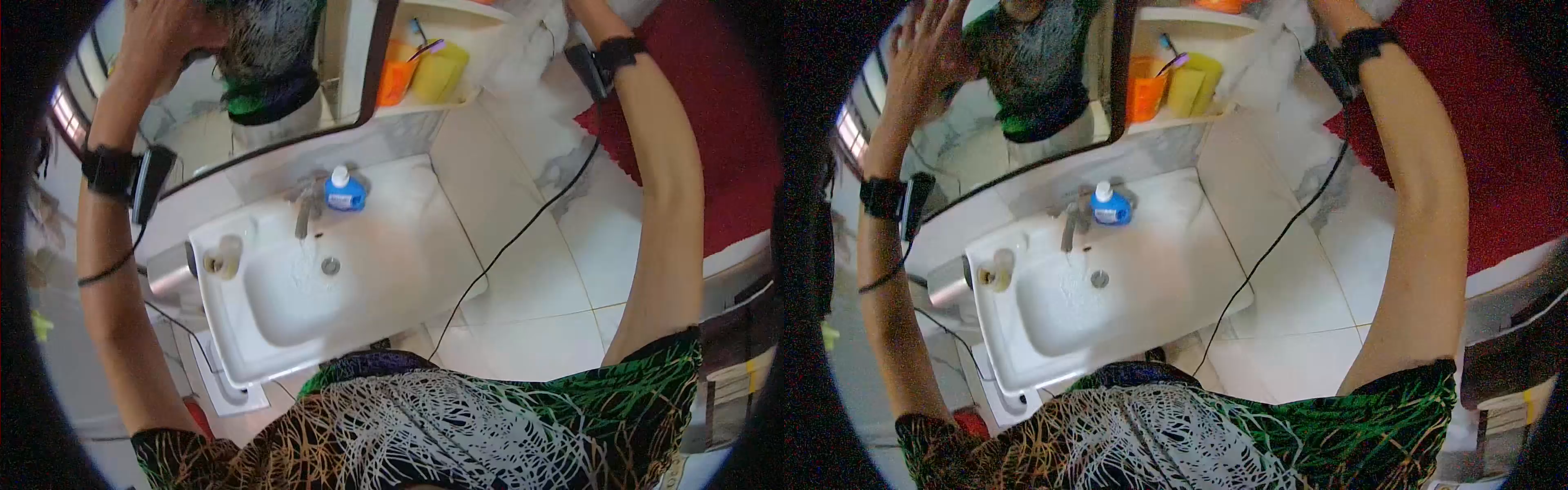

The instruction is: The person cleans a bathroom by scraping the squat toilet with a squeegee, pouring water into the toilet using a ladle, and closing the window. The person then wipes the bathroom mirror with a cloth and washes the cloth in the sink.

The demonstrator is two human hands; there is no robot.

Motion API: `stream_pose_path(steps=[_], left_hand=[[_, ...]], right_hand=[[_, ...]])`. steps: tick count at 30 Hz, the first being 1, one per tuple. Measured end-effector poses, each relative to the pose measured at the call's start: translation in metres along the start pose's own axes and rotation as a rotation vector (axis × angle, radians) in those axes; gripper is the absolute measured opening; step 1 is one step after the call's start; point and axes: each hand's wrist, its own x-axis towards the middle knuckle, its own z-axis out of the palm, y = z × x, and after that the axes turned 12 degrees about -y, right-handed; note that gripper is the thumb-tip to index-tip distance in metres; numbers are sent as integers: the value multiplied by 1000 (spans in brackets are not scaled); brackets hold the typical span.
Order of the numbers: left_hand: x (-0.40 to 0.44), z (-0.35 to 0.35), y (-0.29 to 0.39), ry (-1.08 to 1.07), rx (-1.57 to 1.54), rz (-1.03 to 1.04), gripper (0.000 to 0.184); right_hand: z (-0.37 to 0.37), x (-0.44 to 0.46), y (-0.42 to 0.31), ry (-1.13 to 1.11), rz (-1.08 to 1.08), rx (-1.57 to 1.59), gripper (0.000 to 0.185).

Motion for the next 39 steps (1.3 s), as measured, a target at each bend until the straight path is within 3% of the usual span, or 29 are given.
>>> stream_pose_path(steps=[2, 5, 6, 8, 11, 15, 17, 18, 21, 22, 23, 25, 27, 28, 31, 32, 33, 35, 37, 38, 39], left_hand=[[2, 1, -1, -11, -86, 4, 116], [2, -11, 9, -137, 19, -196, 127], [3, -18, 10, -157, 1, -212, 126], [11, -32, 19, -267, 59, -304, 126], [13, -41, 25, -336, 104, -343, 121], [11, -44, 27, -366, 170, -324, 113], [13, -43, 23, -381, 205, -297, 112], [18, -48, 25, -465, 203, -299, 103], [12, -26, 24, -331, 272, -286, 96], [11, -36, 28, -418, 38, -301, 91], [2, -33, 38, -350, 1, -228, 91], [-4, -35, 44, -548, -101, -254, 87], [-41, 29, 55, -160, -661, -20, 70], [-52, 6, 87, -170, -809, -58, 49], [-105, 9, 166, -395, -1351, 2, 56], [-128, 16, 195, -464, -1468, -51, 59], [-152, 11, 216, -571, -1560, -81, 58], [-196, 14, 255, -969, -2115, -281, 57], [-227, 3, 279, -1065, -2480, -674, 52], [-224, 33, 269, -1053, -2687, -836, 50], [-227, 34, 257, -961, -2685, -940, 46]], right_hand=[[16, 5, 45, 37, -58, -89, 57], [53, 39, 128, -34, -41, -282, 57], [50, 22, 124, -168, 57, -307, 60], [47, -9, 128, -228, 79, -257, 53], [45, -32, 147, -156, 59, -268, 51], [18, -93, 94, -79, 309, 65, 31], [20, -96, 112, -74, 101, -18, 39], [15, -104, 117, -93, 113, 85, 42], [2, -140, 108, -329, 111, 361, 45], [-2, -162, 105, -450, 118, 442, 46], [-7, -182, 100, -545, 102, 477, 46], [-18, -219, 58, -751, 75, 547, 45], [-17, -250, 48, -866, 117, 619, 44], [-20, -264, 44, -915, 128, 660, 43], [-21, -297, 34, -1004, 118, 609, 44], [-19, -307, 33, -1070, 108, 553, 44], [-20, -319, 33, -1144, -49, 480, 43], [-13, -341, 26, -1263, -131, 580, 40], [-7, -369, 28, -1348, 44, 941, 38], [20, -358, 21, -1391, 92, 980, 37], [24, -361, 21, -1436, 176, 1054, 37]])
